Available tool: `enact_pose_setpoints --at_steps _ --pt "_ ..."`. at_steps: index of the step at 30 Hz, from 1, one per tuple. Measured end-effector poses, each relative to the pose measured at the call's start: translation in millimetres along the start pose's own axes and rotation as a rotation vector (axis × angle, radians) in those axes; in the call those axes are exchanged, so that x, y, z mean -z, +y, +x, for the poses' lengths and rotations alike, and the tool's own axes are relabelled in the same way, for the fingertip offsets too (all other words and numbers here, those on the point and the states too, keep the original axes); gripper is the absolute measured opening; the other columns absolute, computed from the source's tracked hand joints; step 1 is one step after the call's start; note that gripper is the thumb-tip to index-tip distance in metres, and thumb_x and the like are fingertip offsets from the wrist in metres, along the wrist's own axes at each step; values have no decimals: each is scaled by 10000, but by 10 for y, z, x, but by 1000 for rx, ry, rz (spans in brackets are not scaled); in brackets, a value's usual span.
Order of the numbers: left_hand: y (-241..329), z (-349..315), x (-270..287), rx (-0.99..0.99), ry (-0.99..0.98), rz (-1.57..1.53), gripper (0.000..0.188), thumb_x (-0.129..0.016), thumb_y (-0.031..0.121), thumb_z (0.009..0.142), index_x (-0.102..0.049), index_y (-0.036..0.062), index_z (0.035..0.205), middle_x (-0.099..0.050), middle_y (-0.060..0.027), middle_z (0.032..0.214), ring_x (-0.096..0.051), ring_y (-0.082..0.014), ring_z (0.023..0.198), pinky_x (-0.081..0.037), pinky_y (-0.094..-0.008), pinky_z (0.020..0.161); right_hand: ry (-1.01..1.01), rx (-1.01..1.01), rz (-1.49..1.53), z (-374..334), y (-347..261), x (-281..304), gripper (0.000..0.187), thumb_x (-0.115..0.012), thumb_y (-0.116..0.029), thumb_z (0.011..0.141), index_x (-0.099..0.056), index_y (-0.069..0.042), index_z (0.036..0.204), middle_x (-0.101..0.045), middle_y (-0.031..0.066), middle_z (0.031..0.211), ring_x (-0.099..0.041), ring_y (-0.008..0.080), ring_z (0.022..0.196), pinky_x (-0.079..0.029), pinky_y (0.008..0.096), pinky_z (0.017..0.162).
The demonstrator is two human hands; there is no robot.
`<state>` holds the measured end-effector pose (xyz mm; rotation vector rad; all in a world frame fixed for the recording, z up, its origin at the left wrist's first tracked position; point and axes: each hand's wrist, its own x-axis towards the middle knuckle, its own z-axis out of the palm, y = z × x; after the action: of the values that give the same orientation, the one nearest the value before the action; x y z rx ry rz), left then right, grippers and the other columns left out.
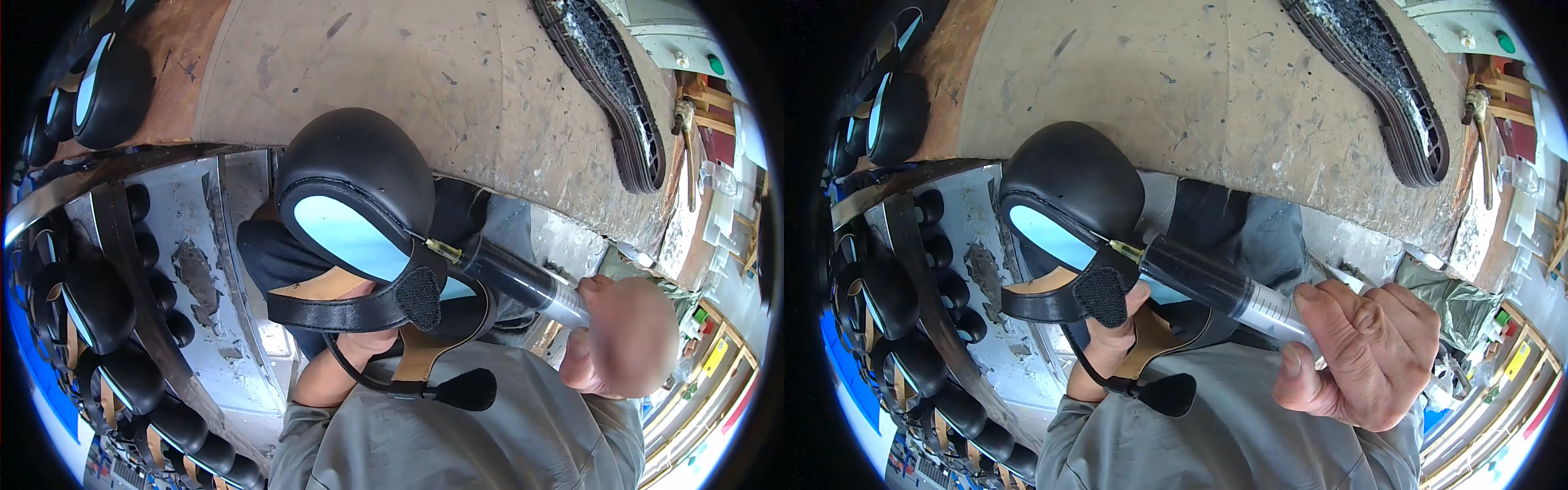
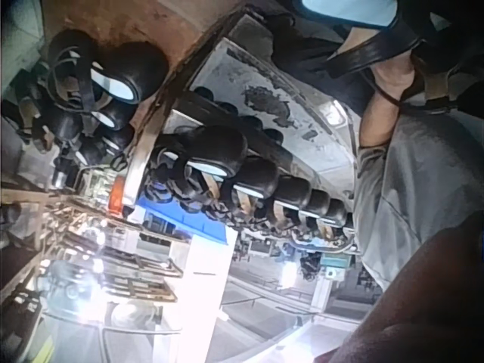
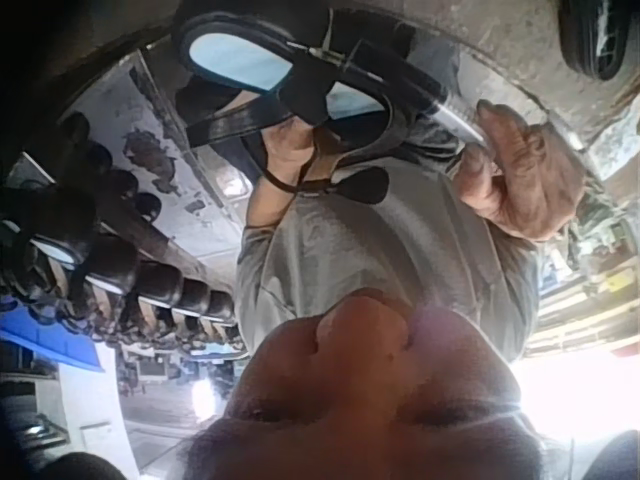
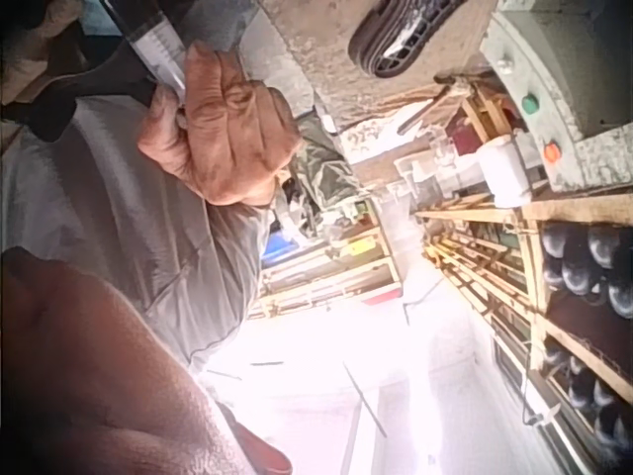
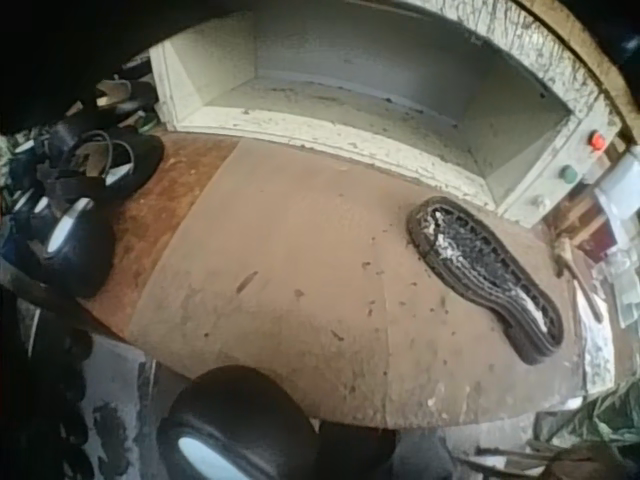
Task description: The person uses a syringe to apply adhesive along the seams of black sandals. They repeatedly pick up sandals from a nearby rack, apply glue to the upper and sole edges, and place them back on the rack.
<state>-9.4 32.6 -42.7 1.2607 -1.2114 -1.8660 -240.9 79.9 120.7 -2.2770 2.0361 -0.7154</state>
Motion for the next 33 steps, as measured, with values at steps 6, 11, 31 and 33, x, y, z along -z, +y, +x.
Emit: enact_pose_setpoints --at_steps 6,11,31,33 --pt "89 75 -70 191 -46 -477 291 -723 84 733 -602 -3 983 -594 -38 867 -555 -135 770 -448 -281 721 -9 6 31 -53 37 -2 290 -626 -172 719 -649 82 856 -614 155 619 -483 174 423 -353 276 379" --pt "74 82 -58 191 -95 -561 325 -732 107 738 -597 -10 1010 -601 -55 900 -566 -147 799 -452 -290 749 -9 -15 52 -32 41 8 284 -638 -191 729 -655 71 837 -611 142 620 -484 167 417 -357 277 384" --pt "-44 11 -3 160 -46 -672 472 -770 201 759 -578 -42 1115 -632 -123 1031 -612 -199 916 -469 -322 859 -28 -84 34 -203 7 72 271 -660 -217 723 -663 39 813 -608 117 602 -489 160 427 -356 267 416" --pt "-65 0 -12 165 -40 -688 487 -774 211 761 -576 -45 1125 -635 -130 1045 -617 -204 927 -470 -325 870 -36 -95 31 -222 9 82 273 -659 -220 722 -664 38 813 -609 115 601 -490 161 429 -362 269 424"
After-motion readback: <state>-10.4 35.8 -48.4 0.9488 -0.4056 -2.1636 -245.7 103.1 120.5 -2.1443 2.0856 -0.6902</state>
